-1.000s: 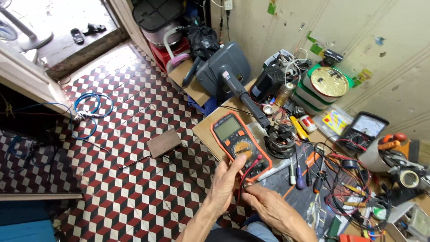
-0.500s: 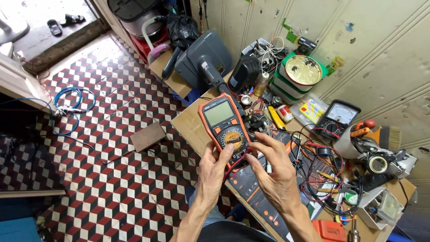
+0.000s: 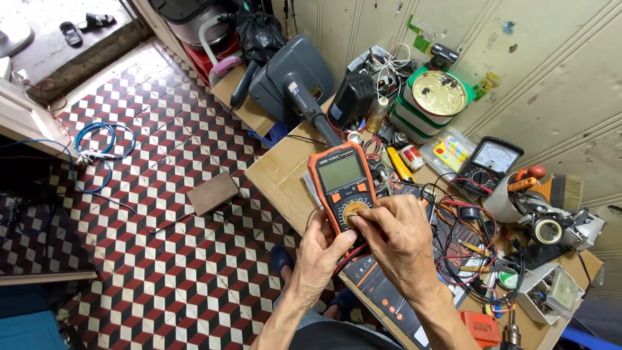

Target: The person works at a cluttered workbench on an electric motor. They handle the motor, use a multimeter with probes to test it, hold a heat gun near the work area, and manipulate wires and motor components while checking readings.

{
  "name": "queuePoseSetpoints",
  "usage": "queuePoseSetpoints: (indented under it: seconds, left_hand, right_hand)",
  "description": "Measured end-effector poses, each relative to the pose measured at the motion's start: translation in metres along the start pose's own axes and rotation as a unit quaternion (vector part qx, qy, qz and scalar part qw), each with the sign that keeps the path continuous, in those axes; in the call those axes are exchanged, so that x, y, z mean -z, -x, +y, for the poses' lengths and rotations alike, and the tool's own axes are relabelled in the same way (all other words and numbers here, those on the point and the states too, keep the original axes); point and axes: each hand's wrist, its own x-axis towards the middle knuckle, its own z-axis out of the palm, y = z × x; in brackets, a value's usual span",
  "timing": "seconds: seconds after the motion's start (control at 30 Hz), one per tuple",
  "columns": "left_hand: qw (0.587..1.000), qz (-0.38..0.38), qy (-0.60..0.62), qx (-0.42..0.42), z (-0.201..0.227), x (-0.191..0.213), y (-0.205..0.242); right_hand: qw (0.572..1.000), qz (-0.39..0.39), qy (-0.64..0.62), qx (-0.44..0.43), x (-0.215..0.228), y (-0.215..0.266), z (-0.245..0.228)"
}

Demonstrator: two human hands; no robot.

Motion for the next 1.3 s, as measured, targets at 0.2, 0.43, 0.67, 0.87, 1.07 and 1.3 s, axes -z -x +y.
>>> queuePoseSetpoints:
  seconds: [0.2, 0.43, 0.67, 0.87, 1.07, 1.3]
  left_hand:
    - [0.993, -0.012, 0.098, -0.070, -0.028, -0.007, 0.003]
    - [0.995, 0.028, 0.077, -0.056, -0.042, -0.013, 0.000]
    - [0.997, 0.030, 0.063, -0.031, -0.043, -0.013, 0.001]
    - [0.999, 0.014, 0.033, 0.000, -0.028, -0.012, 0.001]
    - [1.000, -0.001, 0.015, 0.019, -0.026, -0.007, 0.003]
    - [1.000, 0.002, -0.013, 0.024, -0.025, -0.005, 0.005]
  right_hand:
    - [0.994, 0.092, 0.063, 0.020, -0.011, 0.004, -0.018]
    - [0.989, 0.140, 0.042, -0.031, -0.027, 0.012, -0.022]
    - [0.990, 0.115, 0.035, -0.078, -0.025, 0.017, -0.013]
    - [0.992, 0.058, 0.016, -0.111, -0.016, 0.018, -0.008]
    - [0.994, 0.044, -0.002, -0.098, -0.015, 0.019, -0.005]
    - [0.997, 0.045, 0.001, -0.071, -0.018, 0.022, -0.004]
